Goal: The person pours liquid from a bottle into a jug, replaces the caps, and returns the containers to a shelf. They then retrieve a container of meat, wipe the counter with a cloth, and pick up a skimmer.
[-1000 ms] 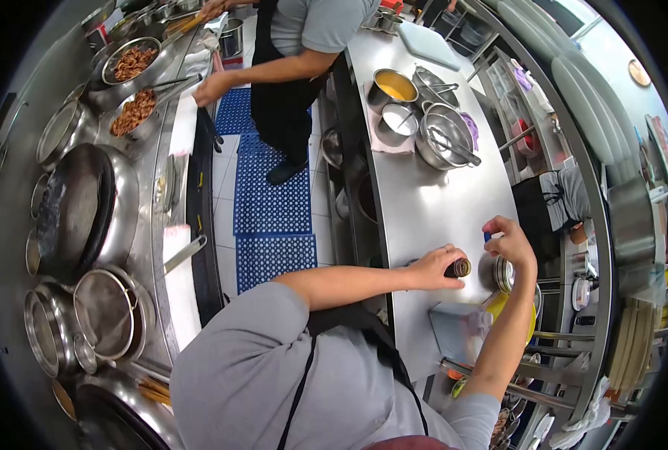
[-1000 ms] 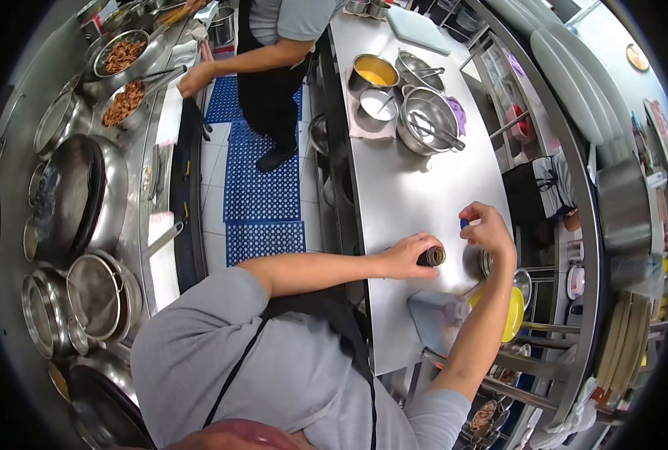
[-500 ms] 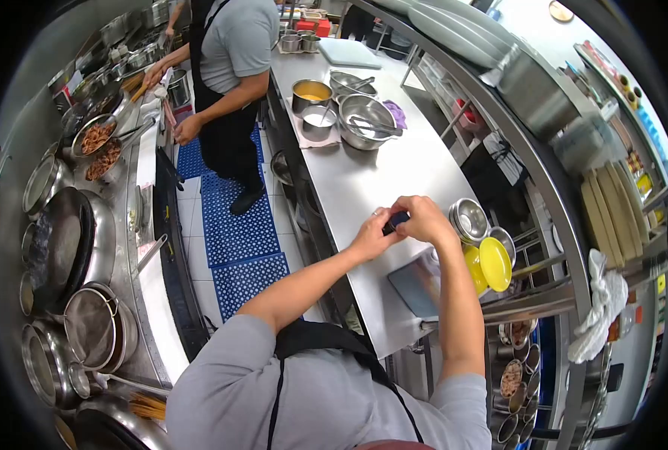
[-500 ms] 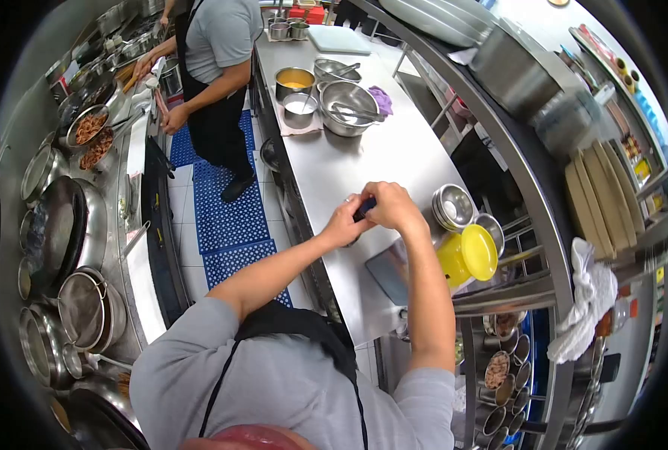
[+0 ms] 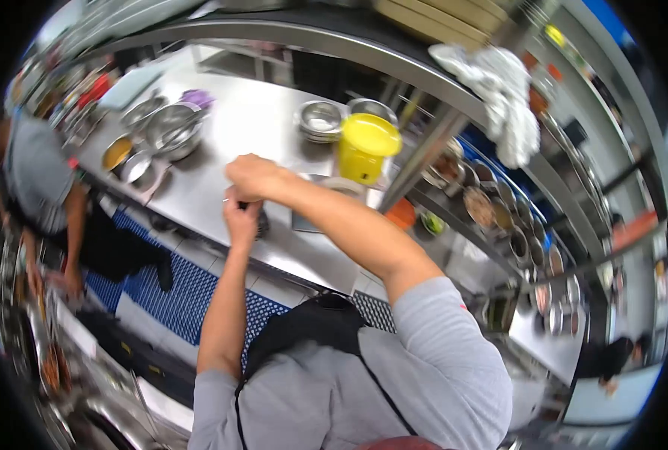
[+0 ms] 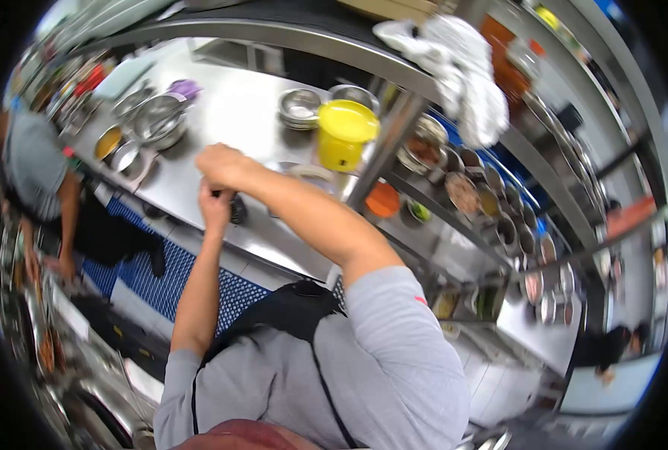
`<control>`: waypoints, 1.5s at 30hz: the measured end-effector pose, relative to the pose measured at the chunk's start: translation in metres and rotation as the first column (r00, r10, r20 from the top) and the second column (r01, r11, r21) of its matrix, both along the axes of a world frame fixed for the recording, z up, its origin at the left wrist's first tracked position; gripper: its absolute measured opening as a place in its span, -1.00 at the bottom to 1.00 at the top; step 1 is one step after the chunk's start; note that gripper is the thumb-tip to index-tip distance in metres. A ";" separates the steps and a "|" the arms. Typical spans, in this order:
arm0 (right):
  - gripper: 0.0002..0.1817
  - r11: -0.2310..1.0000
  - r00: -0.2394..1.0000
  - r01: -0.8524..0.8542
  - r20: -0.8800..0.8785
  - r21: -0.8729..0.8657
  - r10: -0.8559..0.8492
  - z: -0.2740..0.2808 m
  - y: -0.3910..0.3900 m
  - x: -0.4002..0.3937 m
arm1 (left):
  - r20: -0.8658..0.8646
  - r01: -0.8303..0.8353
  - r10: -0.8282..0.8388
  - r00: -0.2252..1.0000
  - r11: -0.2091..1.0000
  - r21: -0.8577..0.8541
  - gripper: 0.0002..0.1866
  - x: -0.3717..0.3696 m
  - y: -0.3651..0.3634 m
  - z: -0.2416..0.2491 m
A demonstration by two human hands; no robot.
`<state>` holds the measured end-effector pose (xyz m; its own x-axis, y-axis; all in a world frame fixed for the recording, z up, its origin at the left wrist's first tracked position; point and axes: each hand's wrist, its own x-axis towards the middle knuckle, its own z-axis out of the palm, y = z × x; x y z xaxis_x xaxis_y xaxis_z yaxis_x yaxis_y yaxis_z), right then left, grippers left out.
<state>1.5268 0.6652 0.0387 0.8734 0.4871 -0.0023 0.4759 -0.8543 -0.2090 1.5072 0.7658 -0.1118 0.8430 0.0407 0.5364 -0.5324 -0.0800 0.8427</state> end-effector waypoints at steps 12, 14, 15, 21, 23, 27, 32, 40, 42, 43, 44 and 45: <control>-0.72 0.979 0.991 0.130 -0.007 -0.157 -0.132 -0.003 0.008 -0.022 | -0.086 0.223 -0.221 0.971 0.975 0.008 -0.29 0.012 0.007 -0.020; -0.73 0.978 0.985 0.172 0.030 -0.120 -0.169 -0.006 0.008 -0.030 | -0.033 0.256 -0.256 0.966 0.967 -0.018 -0.38 0.011 0.004 -0.016; -0.73 0.976 0.983 0.180 0.041 -0.121 -0.177 -0.009 0.008 -0.033 | -0.007 0.268 -0.268 0.963 0.963 -0.034 -0.42 0.008 0.003 -0.014; -0.75 0.972 0.975 0.204 0.110 -0.112 -0.192 0.016 0.001 -0.087 | -0.044 0.500 -0.503 0.863 0.863 -0.071 -0.36 -0.023 0.011 -0.003; -0.73 0.979 0.978 0.182 0.122 -0.089 -0.171 0.028 -0.001 -0.105 | -0.072 0.623 -0.624 0.778 0.781 -0.046 -0.34 -0.020 0.019 -0.008; -0.64 0.985 0.981 0.169 0.100 -0.022 -0.167 0.053 -0.002 -0.130 | -0.127 0.682 -0.691 0.711 0.723 -0.111 -0.37 -0.040 0.021 0.030; -0.64 0.996 0.997 0.081 -0.023 0.027 -0.080 0.083 -0.001 -0.141 | -0.082 0.804 -0.805 0.588 0.593 -0.048 -0.29 -0.042 0.040 0.067; -0.63 0.991 0.995 -0.047 0.092 0.122 0.036 0.073 0.005 -0.132 | 0.005 0.296 -0.296 0.955 0.954 -0.042 -0.34 -0.089 0.036 0.084; -0.62 0.990 0.996 -0.071 0.057 0.122 0.064 0.069 -0.004 -0.131 | -0.006 0.226 -0.226 0.974 0.974 -0.034 -0.31 -0.100 0.030 0.083; -0.60 0.979 0.990 -0.123 0.093 0.162 0.109 0.063 -0.009 -0.131 | -0.009 0.221 -0.222 0.975 0.975 -0.034 -0.30 -0.103 0.030 0.082; -0.60 0.969 0.983 -0.154 0.128 0.192 0.131 0.062 -0.012 -0.133 | -0.015 0.216 -0.217 0.976 0.976 -0.033 -0.28 -0.108 0.030 0.082; -0.60 0.956 0.973 -0.213 0.136 0.203 0.188 0.062 -0.018 -0.135 | -0.006 0.260 -0.261 0.965 0.963 -0.074 -0.25 -0.113 0.029 0.085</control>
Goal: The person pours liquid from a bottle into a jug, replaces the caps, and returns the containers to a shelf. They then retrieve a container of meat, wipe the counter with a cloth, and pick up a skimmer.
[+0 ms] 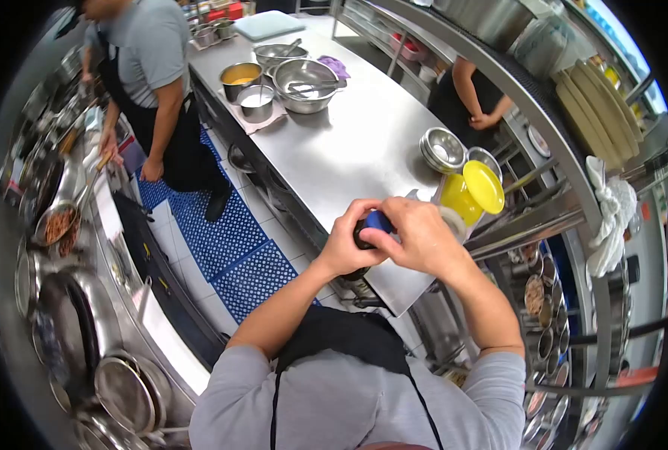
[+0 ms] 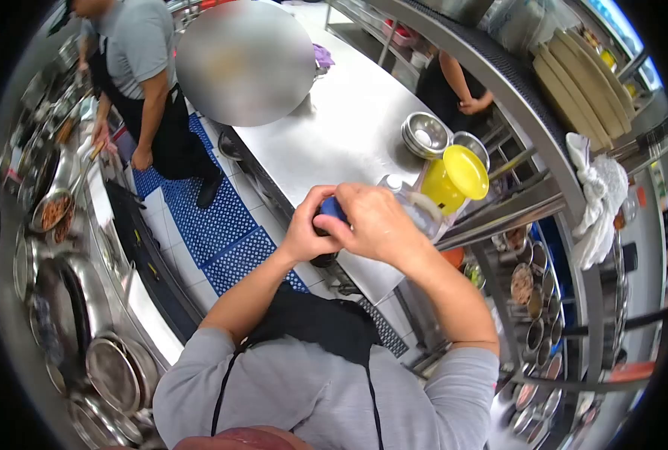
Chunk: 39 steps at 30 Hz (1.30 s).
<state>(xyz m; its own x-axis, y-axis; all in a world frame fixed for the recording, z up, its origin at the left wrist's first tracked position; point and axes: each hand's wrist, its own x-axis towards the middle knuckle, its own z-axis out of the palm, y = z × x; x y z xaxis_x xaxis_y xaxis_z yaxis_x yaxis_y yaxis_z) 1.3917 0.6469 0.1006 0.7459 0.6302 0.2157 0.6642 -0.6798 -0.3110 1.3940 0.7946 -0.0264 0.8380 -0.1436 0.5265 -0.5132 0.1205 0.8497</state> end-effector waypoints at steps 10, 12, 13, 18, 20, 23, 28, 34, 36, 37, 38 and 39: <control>-0.57 0.964 0.951 -0.263 0.154 -0.049 0.268 0.002 -0.038 -0.027 | 0.048 -0.501 0.499 0.865 0.860 0.101 -0.21 -0.067 -0.062 0.003; -0.61 0.932 0.923 -0.359 0.131 -0.047 0.362 0.005 -0.039 -0.034 | 0.052 -0.478 0.475 0.878 0.874 0.092 -0.19 -0.079 -0.059 0.001; -0.62 0.913 0.903 -0.406 0.142 -0.037 0.406 0.008 -0.040 -0.037 | 0.050 -0.465 0.462 0.886 0.881 0.089 -0.18 -0.084 -0.057 0.002; -0.73 0.757 0.764 -0.645 0.055 0.109 0.643 0.019 -0.042 -0.048 | -0.037 -0.164 0.164 0.986 0.986 -0.024 -0.02 -0.110 -0.034 0.022; -0.74 0.635 0.639 -0.745 -0.056 0.205 0.768 0.035 -0.037 -0.051 | -0.089 0.014 -0.026 0.996 0.991 -0.132 0.01 -0.116 -0.022 0.033; -0.68 0.563 0.524 -0.800 -0.216 0.206 0.824 0.050 -0.030 -0.057 | -0.167 0.215 -0.270 0.948 0.933 -0.287 0.00 -0.130 -0.011 0.029; -0.45 0.469 0.360 -0.813 -0.335 0.345 0.871 0.053 -0.015 -0.066 | -0.173 0.341 -0.417 0.893 0.874 -0.348 0.11 -0.152 0.004 0.043; -0.41 0.592 0.570 -0.798 -0.177 0.115 0.803 0.075 -0.004 -0.092 | -0.057 0.036 -0.039 0.998 0.998 -0.057 0.20 -0.162 0.016 0.039; -0.33 0.593 0.596 -0.797 -0.014 0.116 0.803 0.068 0.001 -0.089 | 0.099 -0.132 0.117 0.988 0.979 0.154 0.19 -0.159 0.022 0.027; -0.40 0.699 0.694 -0.715 -0.126 -0.004 0.709 0.075 0.003 -0.093 | 0.055 -0.151 0.145 0.988 0.978 0.141 0.20 -0.160 0.022 0.018; -0.51 0.703 0.711 -0.703 -0.077 -0.107 0.699 0.073 0.007 -0.092 | 0.094 -0.191 0.184 0.978 0.979 0.067 0.20 -0.161 0.018 0.020; -0.59 0.680 0.683 -0.730 -0.042 -0.066 0.729 0.064 0.011 -0.089 | 0.127 -0.235 0.234 0.964 0.972 -0.010 0.21 -0.162 0.012 0.028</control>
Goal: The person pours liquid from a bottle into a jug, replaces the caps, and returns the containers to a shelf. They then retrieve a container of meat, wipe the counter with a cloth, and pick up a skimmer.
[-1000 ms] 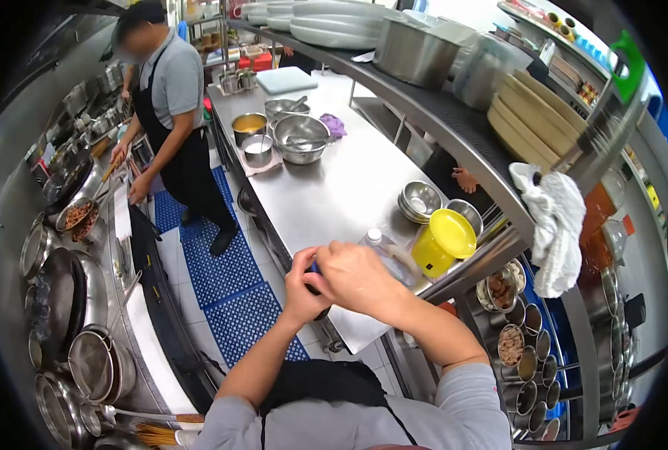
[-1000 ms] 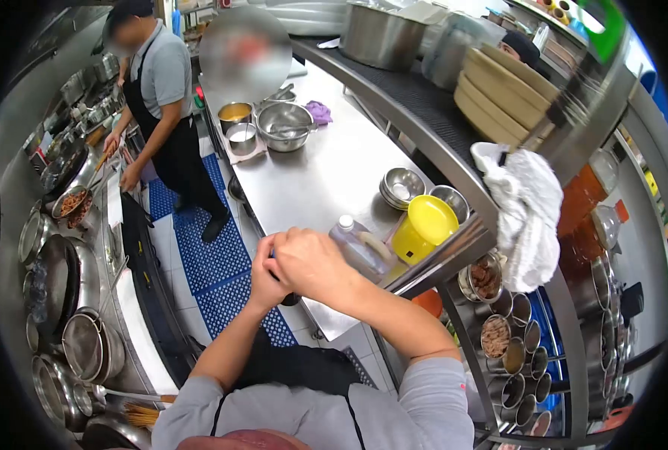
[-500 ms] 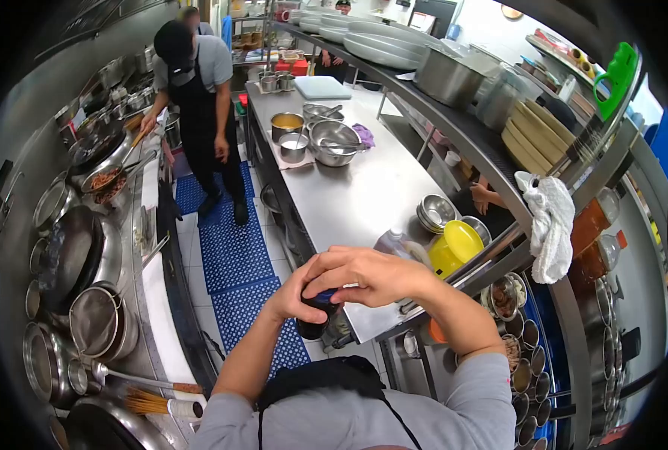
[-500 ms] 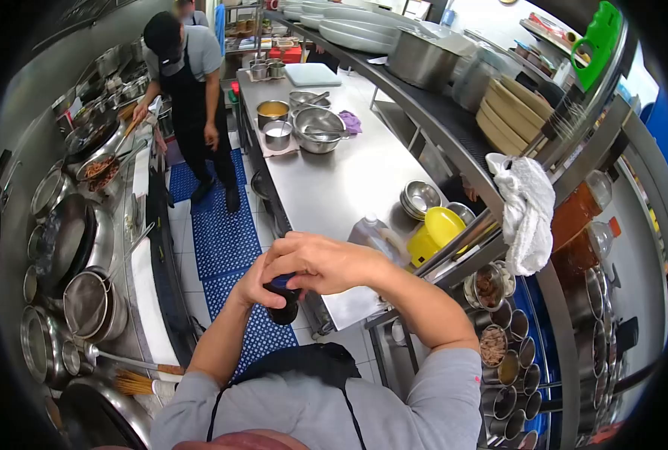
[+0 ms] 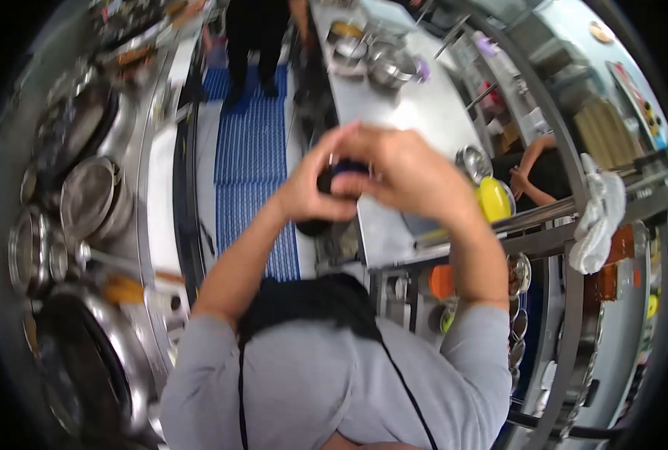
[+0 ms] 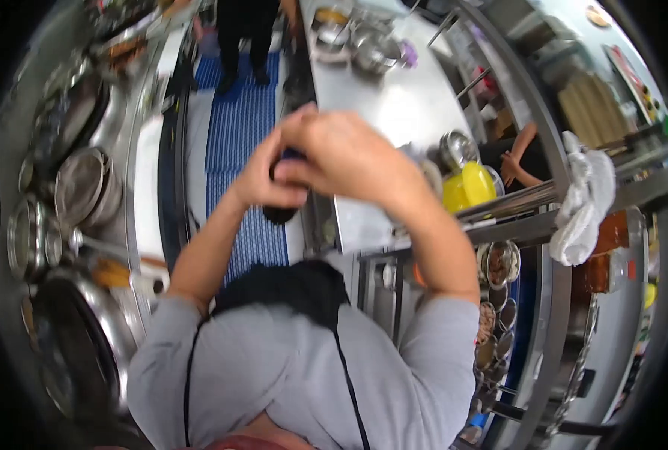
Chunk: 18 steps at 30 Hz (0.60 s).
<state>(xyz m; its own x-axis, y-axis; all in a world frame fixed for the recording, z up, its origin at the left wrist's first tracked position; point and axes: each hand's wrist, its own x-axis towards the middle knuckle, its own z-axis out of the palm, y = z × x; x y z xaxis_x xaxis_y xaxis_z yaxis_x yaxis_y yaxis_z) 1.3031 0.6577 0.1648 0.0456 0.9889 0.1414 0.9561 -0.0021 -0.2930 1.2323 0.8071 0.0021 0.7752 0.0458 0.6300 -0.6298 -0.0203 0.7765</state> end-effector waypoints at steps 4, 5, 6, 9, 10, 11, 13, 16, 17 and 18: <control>-0.73 0.991 0.990 -0.133 -0.047 0.027 0.134 0.001 0.005 0.005 | -0.052 -0.100 0.096 0.994 0.991 -0.084 0.20 -0.018 -0.012 0.007; -0.72 0.979 0.976 -0.202 -0.075 0.036 0.204 -0.002 0.006 0.007 | -0.042 -0.125 0.123 0.992 0.990 -0.061 0.20 -0.017 -0.011 0.002; -0.71 0.963 0.958 -0.265 -0.100 0.049 0.269 -0.003 0.005 0.010 | -0.030 -0.141 0.140 0.990 0.989 -0.039 0.19 -0.019 -0.012 0.000; -0.68 0.927 0.921 -0.367 -0.113 0.073 0.373 -0.005 0.001 0.013 | -0.019 -0.145 0.145 0.989 0.989 -0.018 0.17 -0.027 -0.020 0.000; -0.68 0.920 0.913 -0.386 -0.113 0.075 0.392 -0.007 -0.002 0.012 | -0.013 -0.141 0.140 0.990 0.989 -0.054 0.16 -0.028 -0.026 -0.002; -0.68 0.944 0.939 -0.326 -0.101 0.042 0.329 -0.007 -0.005 0.010 | -0.006 -0.136 0.136 0.991 0.987 -0.089 0.16 -0.028 -0.033 -0.003; -0.68 0.980 0.978 -0.199 -0.070 -0.018 0.197 -0.004 -0.012 0.003 | 0.004 -0.302 0.303 0.953 0.951 -0.062 0.15 -0.031 -0.048 -0.004; -0.67 0.991 0.989 -0.129 0.066 -0.038 0.131 -0.015 -0.020 -0.002 | -0.044 -0.458 0.456 0.889 0.887 -0.058 0.15 -0.034 -0.072 -0.007; -0.65 0.994 0.987 -0.106 0.115 -0.039 0.110 -0.017 -0.023 -0.003 | 0.018 -0.527 0.527 0.850 0.850 0.018 0.16 -0.032 -0.074 -0.012; -0.65 0.991 0.987 -0.128 0.092 -0.033 0.131 -0.019 -0.026 -0.003 | -0.010 -0.502 0.502 0.865 0.865 0.003 0.16 -0.033 -0.077 -0.014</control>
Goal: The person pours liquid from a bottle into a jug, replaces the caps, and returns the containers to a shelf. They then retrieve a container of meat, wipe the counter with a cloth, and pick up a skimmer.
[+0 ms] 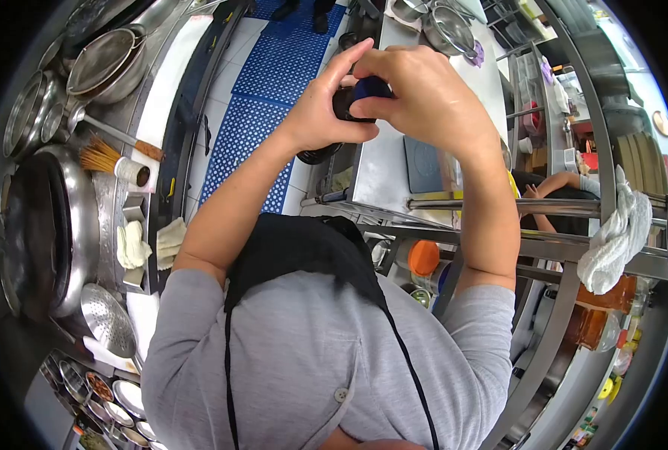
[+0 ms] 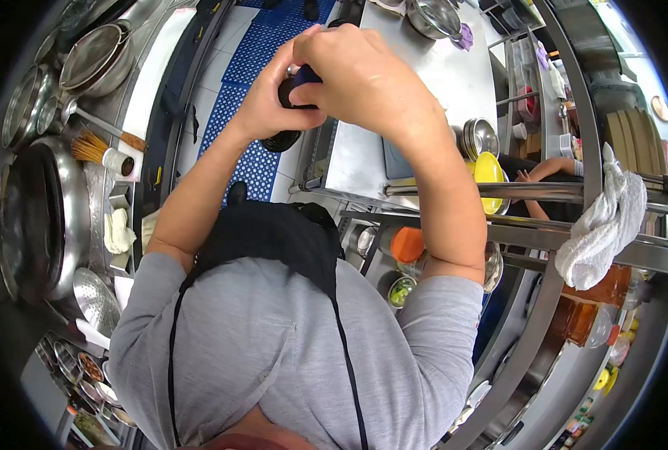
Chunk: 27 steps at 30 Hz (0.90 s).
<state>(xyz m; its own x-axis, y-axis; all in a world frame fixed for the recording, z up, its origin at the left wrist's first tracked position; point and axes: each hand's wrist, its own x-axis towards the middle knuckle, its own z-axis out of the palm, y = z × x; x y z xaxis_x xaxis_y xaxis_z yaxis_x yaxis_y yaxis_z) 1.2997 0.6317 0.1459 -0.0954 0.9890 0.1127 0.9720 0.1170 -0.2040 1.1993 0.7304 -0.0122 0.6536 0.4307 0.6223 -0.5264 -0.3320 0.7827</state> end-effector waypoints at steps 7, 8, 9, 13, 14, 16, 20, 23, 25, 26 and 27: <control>-0.67 0.998 0.999 0.036 -0.030 -0.056 -0.038 -0.006 -0.008 0.005 | -0.077 -0.048 0.042 0.996 0.995 -0.085 0.15 -0.012 -0.016 -0.002; -0.68 0.997 0.999 0.030 -0.015 -0.070 -0.031 -0.009 -0.009 0.006 | -0.098 -0.049 0.039 0.994 0.994 -0.099 0.15 -0.013 -0.018 -0.002; -0.68 0.999 1.000 -0.012 -0.021 -0.042 0.011 -0.010 -0.010 0.006 | -0.102 -0.035 0.027 0.994 0.996 -0.085 0.16 -0.015 -0.020 0.001; -0.69 0.983 0.977 -0.182 -0.108 0.005 0.182 -0.009 -0.019 0.001 | -0.083 0.081 -0.085 0.993 0.995 -0.060 0.17 -0.023 -0.015 -0.002; -0.69 0.974 0.964 -0.225 -0.144 0.001 0.223 -0.008 -0.021 0.000 | -0.068 0.125 -0.129 0.989 0.990 -0.061 0.16 -0.025 -0.013 -0.006; -0.66 0.943 0.913 -0.333 -0.242 0.025 0.329 -0.011 -0.022 0.002 | -0.122 0.260 -0.276 0.953 0.957 -0.128 0.15 -0.033 -0.009 -0.005; -0.54 0.910 0.867 -0.415 -0.317 -0.029 0.385 -0.006 -0.027 -0.001 | -0.197 0.371 -0.417 0.887 0.899 -0.232 0.11 -0.044 -0.012 -0.002; -0.53 0.913 0.889 -0.405 -0.249 -0.041 0.383 -0.006 -0.026 -0.005 | -0.162 0.326 -0.360 0.919 0.923 -0.203 0.11 -0.045 -0.017 -0.004; -0.59 0.933 0.910 -0.360 -0.218 0.012 0.354 -0.006 -0.026 -0.007 | -0.126 0.249 -0.265 0.956 0.960 -0.131 0.12 -0.044 -0.019 -0.005; -0.61 0.941 0.919 -0.338 -0.205 0.037 0.338 -0.006 -0.026 -0.008 | -0.097 0.204 -0.213 0.972 0.974 -0.096 0.13 -0.043 -0.022 -0.008; -0.60 0.962 0.943 -0.275 -0.199 -0.006 0.268 -0.005 -0.025 -0.008 | -0.063 0.157 -0.161 0.985 0.986 -0.060 0.14 -0.041 -0.025 -0.007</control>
